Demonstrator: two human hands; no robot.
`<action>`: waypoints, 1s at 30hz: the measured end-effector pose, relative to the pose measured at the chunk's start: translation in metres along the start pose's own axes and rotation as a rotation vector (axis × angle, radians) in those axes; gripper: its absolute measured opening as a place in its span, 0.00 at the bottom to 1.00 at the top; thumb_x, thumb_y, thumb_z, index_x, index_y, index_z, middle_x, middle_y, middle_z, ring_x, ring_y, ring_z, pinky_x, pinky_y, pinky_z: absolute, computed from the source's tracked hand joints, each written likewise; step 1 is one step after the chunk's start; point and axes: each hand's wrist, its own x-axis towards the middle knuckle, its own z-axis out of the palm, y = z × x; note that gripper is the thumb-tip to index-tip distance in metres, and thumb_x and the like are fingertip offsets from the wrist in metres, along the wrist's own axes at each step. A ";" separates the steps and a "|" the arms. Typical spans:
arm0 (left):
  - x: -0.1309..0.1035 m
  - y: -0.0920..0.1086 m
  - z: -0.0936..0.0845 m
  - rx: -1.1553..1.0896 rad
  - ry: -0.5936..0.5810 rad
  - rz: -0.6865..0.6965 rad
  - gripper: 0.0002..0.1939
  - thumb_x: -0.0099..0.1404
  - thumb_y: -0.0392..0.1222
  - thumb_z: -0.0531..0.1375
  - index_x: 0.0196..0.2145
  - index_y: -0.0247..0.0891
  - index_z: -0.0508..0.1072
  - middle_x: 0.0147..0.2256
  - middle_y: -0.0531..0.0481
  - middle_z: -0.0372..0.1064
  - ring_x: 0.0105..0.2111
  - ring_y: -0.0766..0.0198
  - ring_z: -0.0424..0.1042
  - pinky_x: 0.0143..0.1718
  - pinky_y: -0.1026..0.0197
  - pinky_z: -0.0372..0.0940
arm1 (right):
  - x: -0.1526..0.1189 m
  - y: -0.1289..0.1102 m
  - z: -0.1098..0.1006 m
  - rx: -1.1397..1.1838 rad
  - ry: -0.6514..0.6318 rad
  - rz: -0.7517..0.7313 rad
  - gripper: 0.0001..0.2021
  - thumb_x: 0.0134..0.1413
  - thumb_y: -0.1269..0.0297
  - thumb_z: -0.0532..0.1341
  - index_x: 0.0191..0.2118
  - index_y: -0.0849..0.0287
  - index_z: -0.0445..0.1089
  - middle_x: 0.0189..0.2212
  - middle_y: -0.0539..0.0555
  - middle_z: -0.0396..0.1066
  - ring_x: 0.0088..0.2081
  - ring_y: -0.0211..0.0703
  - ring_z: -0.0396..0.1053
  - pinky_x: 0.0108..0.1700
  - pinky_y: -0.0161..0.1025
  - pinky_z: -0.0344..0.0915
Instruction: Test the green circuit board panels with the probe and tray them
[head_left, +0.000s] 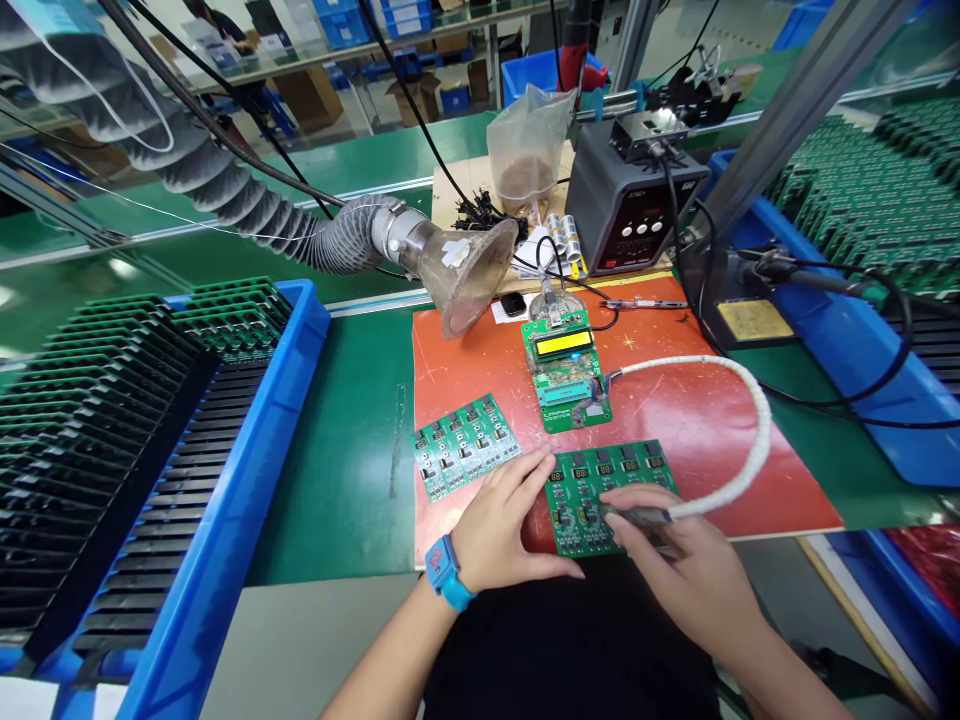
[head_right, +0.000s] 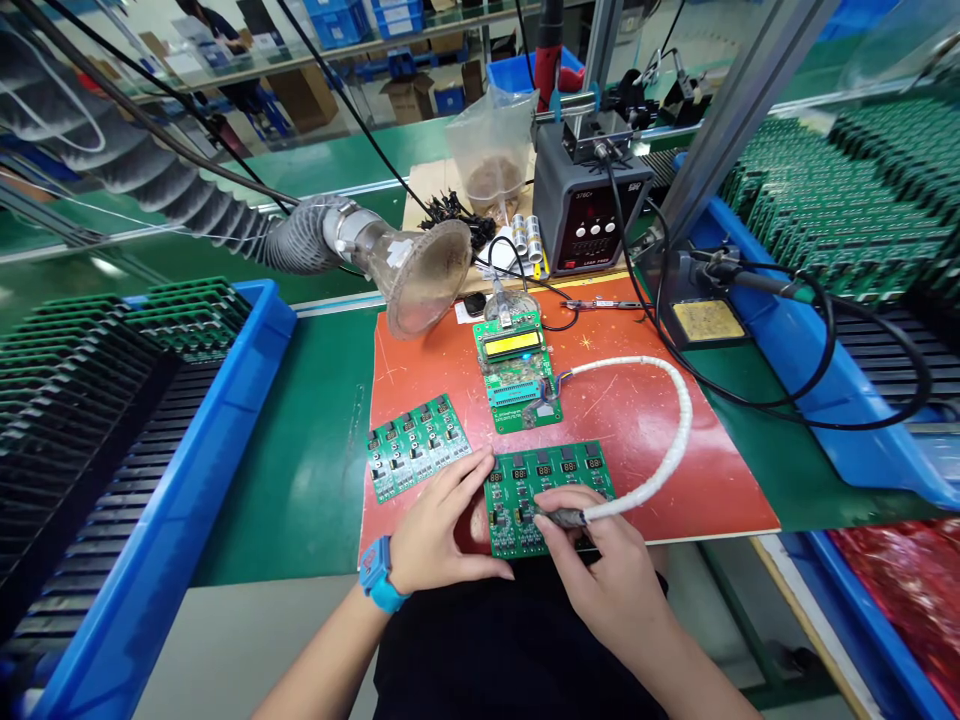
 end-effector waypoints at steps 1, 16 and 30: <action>0.000 0.000 0.000 0.000 0.000 0.000 0.61 0.50 0.72 0.64 0.70 0.44 0.40 0.63 0.35 0.56 0.61 0.43 0.62 0.58 0.42 0.64 | 0.000 0.000 0.000 -0.002 0.000 -0.004 0.03 0.62 0.64 0.61 0.41 0.53 0.72 0.38 0.51 0.76 0.38 0.41 0.76 0.36 0.32 0.74; 0.000 0.001 -0.001 0.001 -0.004 -0.007 0.60 0.51 0.72 0.63 0.69 0.43 0.41 0.64 0.33 0.55 0.62 0.42 0.61 0.59 0.41 0.64 | 0.000 0.001 0.000 0.005 -0.007 -0.010 0.03 0.62 0.65 0.61 0.41 0.52 0.71 0.38 0.52 0.76 0.40 0.42 0.75 0.39 0.33 0.74; 0.000 0.001 -0.001 -0.009 0.000 -0.007 0.60 0.50 0.72 0.64 0.69 0.42 0.42 0.64 0.32 0.56 0.62 0.42 0.62 0.59 0.40 0.64 | 0.001 -0.001 -0.002 0.055 -0.019 0.033 0.03 0.62 0.64 0.61 0.39 0.54 0.73 0.38 0.54 0.76 0.39 0.46 0.75 0.38 0.39 0.75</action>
